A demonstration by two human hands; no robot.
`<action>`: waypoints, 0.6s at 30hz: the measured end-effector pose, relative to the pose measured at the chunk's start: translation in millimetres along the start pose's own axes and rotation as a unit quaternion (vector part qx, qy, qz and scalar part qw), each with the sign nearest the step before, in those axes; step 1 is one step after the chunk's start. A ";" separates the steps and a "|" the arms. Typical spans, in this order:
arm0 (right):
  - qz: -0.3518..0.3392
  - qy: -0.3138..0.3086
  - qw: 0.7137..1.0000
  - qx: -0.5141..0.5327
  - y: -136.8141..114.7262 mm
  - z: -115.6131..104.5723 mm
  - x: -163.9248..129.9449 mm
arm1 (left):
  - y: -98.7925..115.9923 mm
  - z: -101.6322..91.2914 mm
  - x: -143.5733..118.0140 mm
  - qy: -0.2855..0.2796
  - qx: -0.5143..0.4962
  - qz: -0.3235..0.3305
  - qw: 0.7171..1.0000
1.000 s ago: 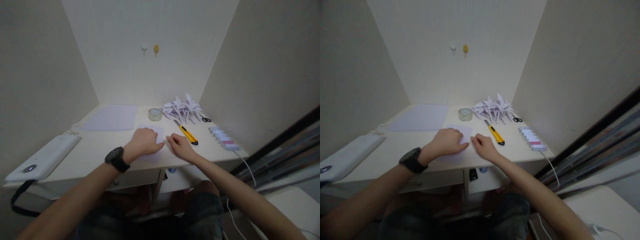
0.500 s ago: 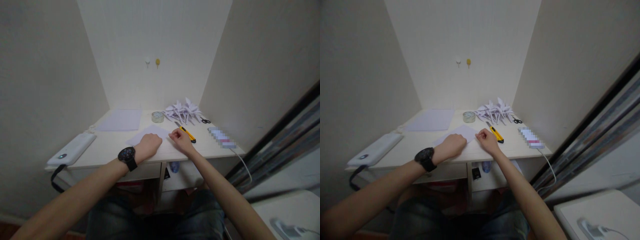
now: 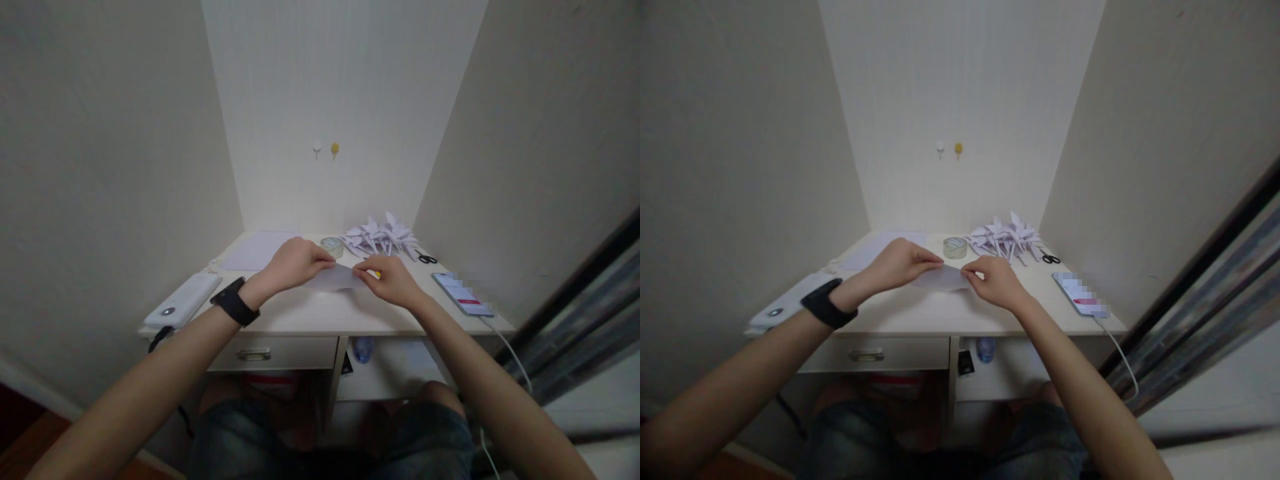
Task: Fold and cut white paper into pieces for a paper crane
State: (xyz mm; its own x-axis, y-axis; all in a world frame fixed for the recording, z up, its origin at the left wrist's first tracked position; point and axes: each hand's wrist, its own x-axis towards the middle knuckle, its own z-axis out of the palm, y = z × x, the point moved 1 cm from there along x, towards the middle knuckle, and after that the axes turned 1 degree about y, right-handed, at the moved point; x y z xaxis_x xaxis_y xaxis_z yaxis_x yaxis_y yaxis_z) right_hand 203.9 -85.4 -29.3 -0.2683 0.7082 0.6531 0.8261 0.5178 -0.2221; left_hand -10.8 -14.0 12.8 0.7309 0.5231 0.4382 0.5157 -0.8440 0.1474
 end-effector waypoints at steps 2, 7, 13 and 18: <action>0.034 -0.004 0.998 0.055 -1.6 -18.4 3.7 | -3.4 -13.5 3.4 0.001 -0.079 -0.014 0.997; 0.109 -0.040 0.981 0.157 9.8 -51.7 5.3 | -16.6 -36.1 4.4 0.009 -0.197 -0.075 0.978; 0.193 -0.017 0.931 0.309 40.4 -46.5 -5.0 | -33.7 -30.9 -1.8 -0.015 -0.306 -0.151 0.940; 0.264 0.030 0.818 0.511 50.1 -0.3 -19.6 | -49.6 -4.5 -7.2 -0.030 -0.407 -0.191 0.893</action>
State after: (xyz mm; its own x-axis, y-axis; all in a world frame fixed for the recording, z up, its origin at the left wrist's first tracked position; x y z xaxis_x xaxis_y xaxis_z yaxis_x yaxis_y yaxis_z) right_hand 250.6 -73.5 -53.0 0.0426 0.9534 0.2986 -0.0339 0.3001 -0.9533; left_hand -43.6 23.5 6.3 0.6070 0.7755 0.1736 0.2540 -0.3963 0.8823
